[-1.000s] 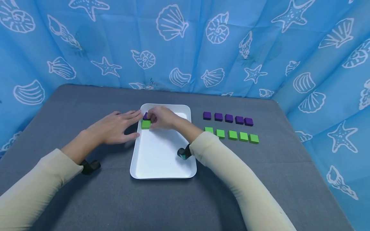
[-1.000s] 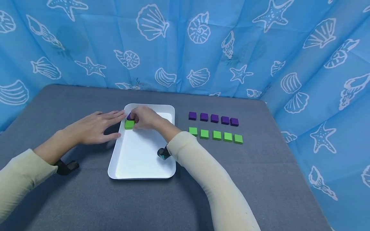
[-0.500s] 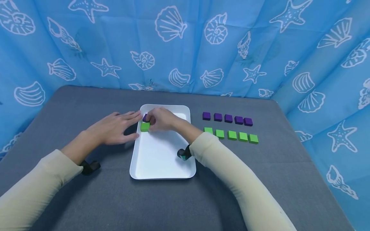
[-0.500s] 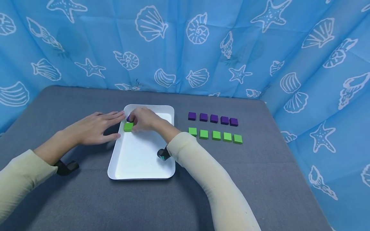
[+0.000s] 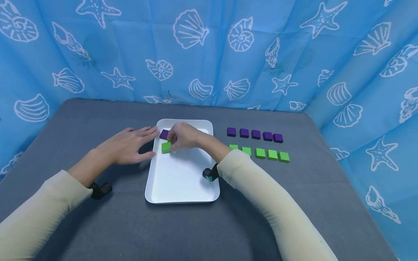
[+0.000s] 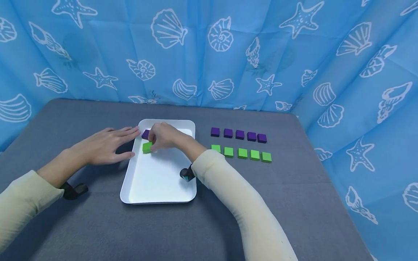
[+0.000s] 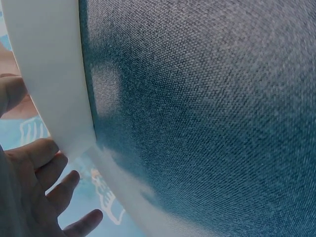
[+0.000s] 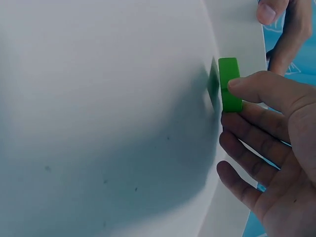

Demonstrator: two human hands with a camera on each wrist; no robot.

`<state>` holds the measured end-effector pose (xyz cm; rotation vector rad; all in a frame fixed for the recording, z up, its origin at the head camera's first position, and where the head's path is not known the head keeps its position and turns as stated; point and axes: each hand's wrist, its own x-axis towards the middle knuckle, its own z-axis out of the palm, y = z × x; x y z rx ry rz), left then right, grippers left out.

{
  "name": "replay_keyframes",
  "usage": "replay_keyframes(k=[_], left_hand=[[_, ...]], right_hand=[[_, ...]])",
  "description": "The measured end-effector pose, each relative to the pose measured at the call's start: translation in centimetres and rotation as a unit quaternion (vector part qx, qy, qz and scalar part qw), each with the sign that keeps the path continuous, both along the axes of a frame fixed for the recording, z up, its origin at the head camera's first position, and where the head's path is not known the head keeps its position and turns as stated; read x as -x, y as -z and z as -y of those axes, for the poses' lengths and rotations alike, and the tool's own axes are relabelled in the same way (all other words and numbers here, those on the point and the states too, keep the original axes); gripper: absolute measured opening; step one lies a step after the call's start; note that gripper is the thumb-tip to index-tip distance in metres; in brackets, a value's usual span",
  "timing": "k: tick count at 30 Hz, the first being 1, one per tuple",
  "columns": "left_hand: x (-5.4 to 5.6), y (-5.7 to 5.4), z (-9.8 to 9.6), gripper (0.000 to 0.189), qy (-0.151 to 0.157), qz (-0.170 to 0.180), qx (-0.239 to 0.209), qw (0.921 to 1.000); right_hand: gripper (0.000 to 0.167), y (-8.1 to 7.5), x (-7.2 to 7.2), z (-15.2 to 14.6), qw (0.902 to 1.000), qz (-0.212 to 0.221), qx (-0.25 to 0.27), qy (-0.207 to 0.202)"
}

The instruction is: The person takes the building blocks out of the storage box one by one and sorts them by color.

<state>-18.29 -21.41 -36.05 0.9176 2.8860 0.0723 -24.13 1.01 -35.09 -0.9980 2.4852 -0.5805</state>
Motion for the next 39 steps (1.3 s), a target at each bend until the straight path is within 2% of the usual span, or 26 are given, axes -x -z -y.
replay_keyframes(k=[10,19,25,31,39], left_hand=[[0.0,-0.1,-0.1,0.077,-0.001,0.002,0.001,1.0000],[0.0,0.0,-0.1,0.078,-0.010,0.007,0.004,0.9999],[-0.1,0.0,-0.1,0.076,-0.008,0.008,-0.001,0.9999],[-0.2,0.1,0.0,0.076,-0.003,0.009,-0.004,0.9999],[-0.1,0.0,-0.1,0.076,-0.001,0.009,-0.006,0.9999]], right_hand=[[0.025,-1.7,-0.6,-2.1,0.9994,-0.009,0.004,-0.033],[0.025,-3.4,-1.4,-6.8,0.9983,-0.034,0.019,-0.042],[0.027,-4.3,-2.3,-10.8,0.9980,-0.048,0.029,-0.030],[0.030,-4.5,-3.4,-15.1,0.9979,-0.041,0.050,-0.001],[0.028,-4.4,-5.0,-20.4,0.9974,-0.048,0.035,0.041]])
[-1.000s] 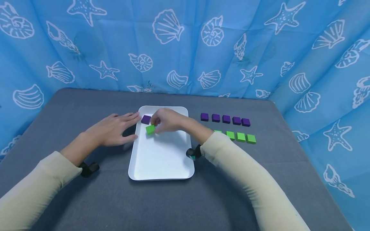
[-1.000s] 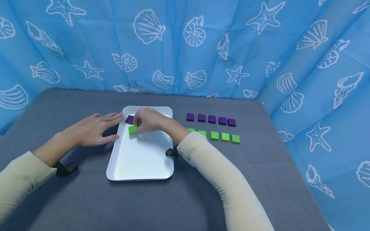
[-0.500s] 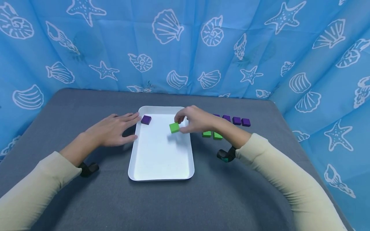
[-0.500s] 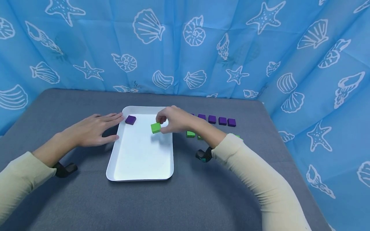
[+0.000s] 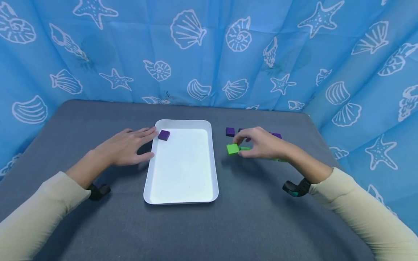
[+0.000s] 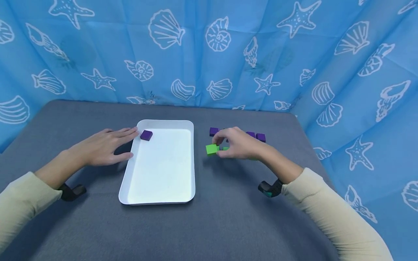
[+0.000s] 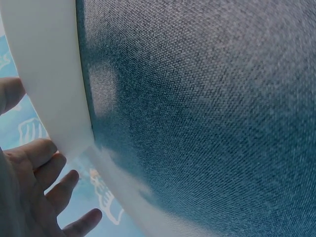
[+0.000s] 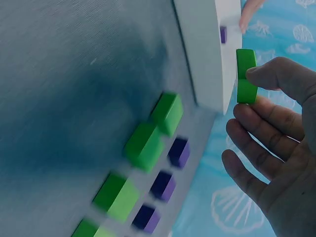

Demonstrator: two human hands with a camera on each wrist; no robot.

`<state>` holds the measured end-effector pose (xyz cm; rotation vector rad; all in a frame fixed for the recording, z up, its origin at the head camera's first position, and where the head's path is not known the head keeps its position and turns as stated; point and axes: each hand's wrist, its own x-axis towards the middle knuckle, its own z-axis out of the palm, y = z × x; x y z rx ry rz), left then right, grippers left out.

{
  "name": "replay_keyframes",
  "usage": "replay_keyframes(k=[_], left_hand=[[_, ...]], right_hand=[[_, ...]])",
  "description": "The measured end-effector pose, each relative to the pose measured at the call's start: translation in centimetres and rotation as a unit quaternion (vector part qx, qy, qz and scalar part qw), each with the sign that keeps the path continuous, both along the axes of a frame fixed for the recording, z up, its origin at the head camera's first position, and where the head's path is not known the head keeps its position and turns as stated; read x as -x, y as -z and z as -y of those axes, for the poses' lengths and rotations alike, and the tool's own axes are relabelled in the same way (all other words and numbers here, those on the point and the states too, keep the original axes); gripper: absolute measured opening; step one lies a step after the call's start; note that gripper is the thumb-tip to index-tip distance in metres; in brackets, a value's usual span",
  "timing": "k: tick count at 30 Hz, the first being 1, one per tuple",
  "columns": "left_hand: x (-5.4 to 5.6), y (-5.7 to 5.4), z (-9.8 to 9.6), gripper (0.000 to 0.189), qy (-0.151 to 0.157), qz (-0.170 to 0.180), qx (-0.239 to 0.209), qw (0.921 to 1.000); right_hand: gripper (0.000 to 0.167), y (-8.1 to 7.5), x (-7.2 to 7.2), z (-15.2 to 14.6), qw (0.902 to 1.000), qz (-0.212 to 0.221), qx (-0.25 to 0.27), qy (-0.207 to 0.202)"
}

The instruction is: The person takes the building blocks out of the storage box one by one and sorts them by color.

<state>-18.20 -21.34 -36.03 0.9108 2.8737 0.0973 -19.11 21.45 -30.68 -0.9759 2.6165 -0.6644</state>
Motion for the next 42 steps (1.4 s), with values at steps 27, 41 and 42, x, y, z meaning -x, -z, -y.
replay_keyframes(k=[27,41,42], left_hand=[[-0.1,0.1,0.0,0.075,0.000,0.005,-0.003,1.0000],[0.0,0.0,0.0,0.075,-0.006,0.005,0.005,1.0000],[0.0,0.0,0.0,0.075,-0.006,0.005,0.005,1.0000]], right_hand=[[0.028,3.8,-3.0,-16.9,0.9841,-0.058,0.050,0.160],[0.029,6.4,-2.8,-20.2,0.9788,-0.038,0.048,0.195],[0.029,6.5,-2.7,-20.2,0.9790,-0.037,0.046,0.195]])
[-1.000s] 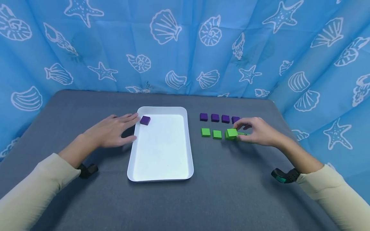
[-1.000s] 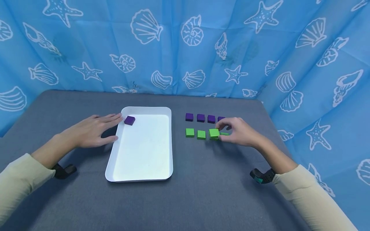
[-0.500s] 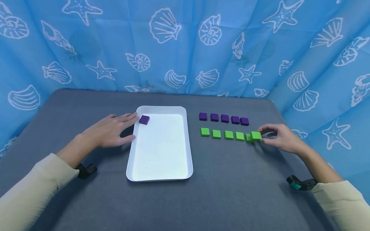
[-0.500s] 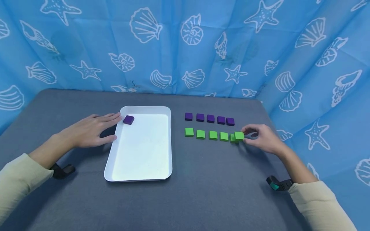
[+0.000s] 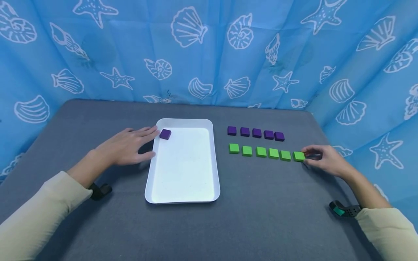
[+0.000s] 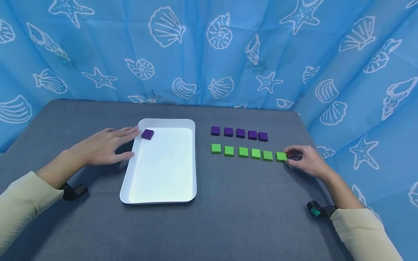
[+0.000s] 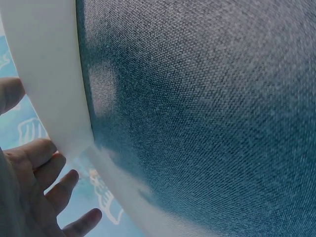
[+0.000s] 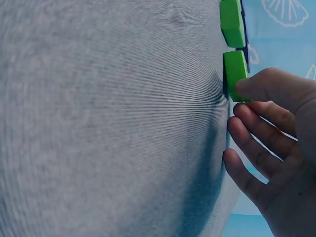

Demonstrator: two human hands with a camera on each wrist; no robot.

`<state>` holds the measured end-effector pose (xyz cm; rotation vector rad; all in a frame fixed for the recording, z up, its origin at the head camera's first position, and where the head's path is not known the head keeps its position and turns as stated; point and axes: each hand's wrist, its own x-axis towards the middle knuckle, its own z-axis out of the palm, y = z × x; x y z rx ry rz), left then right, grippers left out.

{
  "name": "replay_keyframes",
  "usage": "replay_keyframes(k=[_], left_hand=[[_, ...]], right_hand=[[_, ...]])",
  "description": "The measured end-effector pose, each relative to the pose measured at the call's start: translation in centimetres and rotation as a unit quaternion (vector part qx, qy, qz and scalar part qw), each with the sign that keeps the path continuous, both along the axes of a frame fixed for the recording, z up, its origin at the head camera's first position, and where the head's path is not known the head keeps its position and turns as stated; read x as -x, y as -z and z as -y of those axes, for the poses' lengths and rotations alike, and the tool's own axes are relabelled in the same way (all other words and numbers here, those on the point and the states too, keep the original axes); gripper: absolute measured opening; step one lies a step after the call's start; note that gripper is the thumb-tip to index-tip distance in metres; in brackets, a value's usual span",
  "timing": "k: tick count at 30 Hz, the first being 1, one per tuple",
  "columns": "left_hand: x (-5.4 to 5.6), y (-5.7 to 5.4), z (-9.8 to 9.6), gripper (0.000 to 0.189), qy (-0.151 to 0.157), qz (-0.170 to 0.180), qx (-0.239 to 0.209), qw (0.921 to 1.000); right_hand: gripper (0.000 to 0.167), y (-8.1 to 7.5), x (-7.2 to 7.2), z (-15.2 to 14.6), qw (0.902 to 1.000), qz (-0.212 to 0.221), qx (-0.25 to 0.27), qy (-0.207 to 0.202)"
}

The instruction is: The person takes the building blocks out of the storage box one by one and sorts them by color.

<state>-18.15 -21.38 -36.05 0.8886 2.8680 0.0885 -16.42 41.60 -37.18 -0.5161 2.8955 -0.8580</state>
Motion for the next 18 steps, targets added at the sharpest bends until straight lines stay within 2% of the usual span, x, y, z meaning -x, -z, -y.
replay_keyframes(k=[5,12,18], left_hand=[[-0.1,-0.1,0.0,0.076,-0.002,0.000,0.001,1.0000],[0.0,0.0,-0.1,0.076,0.001,0.001,0.004,1.0000],[0.0,0.0,-0.1,0.076,-0.002,0.000,0.000,1.0000]], right_hand=[[0.033,-0.1,0.5,0.1,0.9995,0.015,-0.028,-0.004],[0.051,-0.7,1.1,0.5,0.9960,0.079,-0.042,-0.001],[0.054,-2.2,1.8,1.6,0.9922,0.098,-0.071,-0.031]])
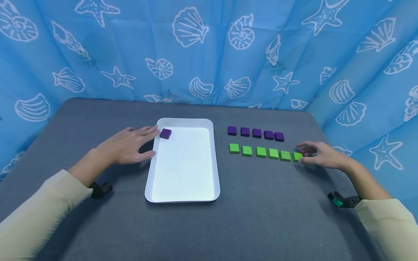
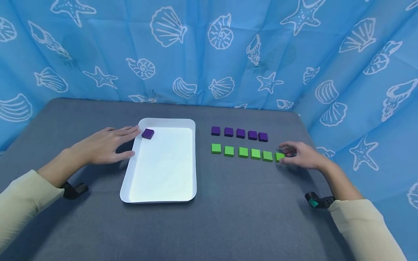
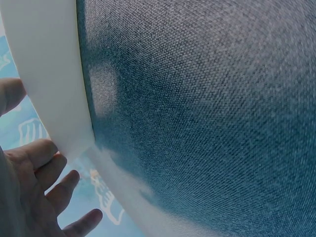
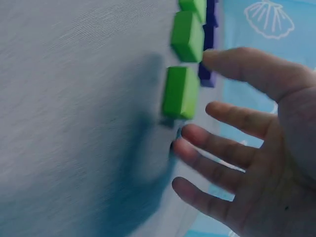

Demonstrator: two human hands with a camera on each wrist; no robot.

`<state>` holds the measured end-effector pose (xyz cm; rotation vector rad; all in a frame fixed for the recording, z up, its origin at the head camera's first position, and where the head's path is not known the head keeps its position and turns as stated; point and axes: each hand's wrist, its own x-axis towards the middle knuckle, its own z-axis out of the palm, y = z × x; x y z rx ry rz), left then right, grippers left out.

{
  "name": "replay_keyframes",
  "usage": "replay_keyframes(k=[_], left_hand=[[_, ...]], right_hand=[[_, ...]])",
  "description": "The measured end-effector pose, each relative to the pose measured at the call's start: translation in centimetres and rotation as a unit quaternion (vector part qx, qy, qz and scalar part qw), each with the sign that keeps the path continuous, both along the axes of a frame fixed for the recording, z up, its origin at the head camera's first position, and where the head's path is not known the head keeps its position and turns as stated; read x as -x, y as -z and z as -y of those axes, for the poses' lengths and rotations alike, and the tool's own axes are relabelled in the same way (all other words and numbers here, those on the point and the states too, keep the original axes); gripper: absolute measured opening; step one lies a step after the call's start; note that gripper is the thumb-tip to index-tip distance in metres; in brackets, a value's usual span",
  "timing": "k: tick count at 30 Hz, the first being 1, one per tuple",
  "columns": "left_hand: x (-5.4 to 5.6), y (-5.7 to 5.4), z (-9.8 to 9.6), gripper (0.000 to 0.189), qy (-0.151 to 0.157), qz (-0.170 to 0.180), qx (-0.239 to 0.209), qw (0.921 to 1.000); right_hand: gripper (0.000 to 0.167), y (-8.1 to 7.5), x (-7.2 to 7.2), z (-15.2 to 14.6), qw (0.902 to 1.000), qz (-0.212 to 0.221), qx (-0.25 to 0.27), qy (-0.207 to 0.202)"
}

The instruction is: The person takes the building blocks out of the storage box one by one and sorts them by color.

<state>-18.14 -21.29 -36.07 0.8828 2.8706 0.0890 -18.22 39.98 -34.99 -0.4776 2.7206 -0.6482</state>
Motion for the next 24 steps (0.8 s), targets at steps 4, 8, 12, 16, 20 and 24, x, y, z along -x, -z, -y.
replay_keyframes(k=[4,8,12,16,20,24], left_hand=[[0.0,-0.1,0.0,0.075,0.000,-0.005,-0.002,1.0000],[0.0,0.0,0.0,0.076,0.002,-0.004,0.000,1.0000],[0.0,0.1,0.0,0.076,0.002,-0.001,0.005,1.0000],[-0.1,0.0,0.0,0.076,0.002,-0.004,0.002,1.0000],[-0.1,-0.2,0.0,0.075,0.006,-0.006,-0.001,1.0000],[-0.1,-0.1,-0.1,0.075,0.006,-0.005,-0.001,1.0000]], right_hand=[[0.057,-1.2,1.3,1.6,0.9999,-0.007,0.006,-0.005],[0.055,-2.9,2.7,4.1,0.9993,-0.026,0.023,-0.013],[0.052,-4.7,4.1,6.8,0.9982,-0.042,0.038,-0.018],[0.051,-6.7,5.3,10.1,0.9968,-0.049,0.058,-0.024],[0.049,-7.8,6.1,13.4,0.9929,-0.054,0.098,-0.039],[0.050,-7.6,6.9,16.8,0.9882,-0.057,0.130,-0.058]])
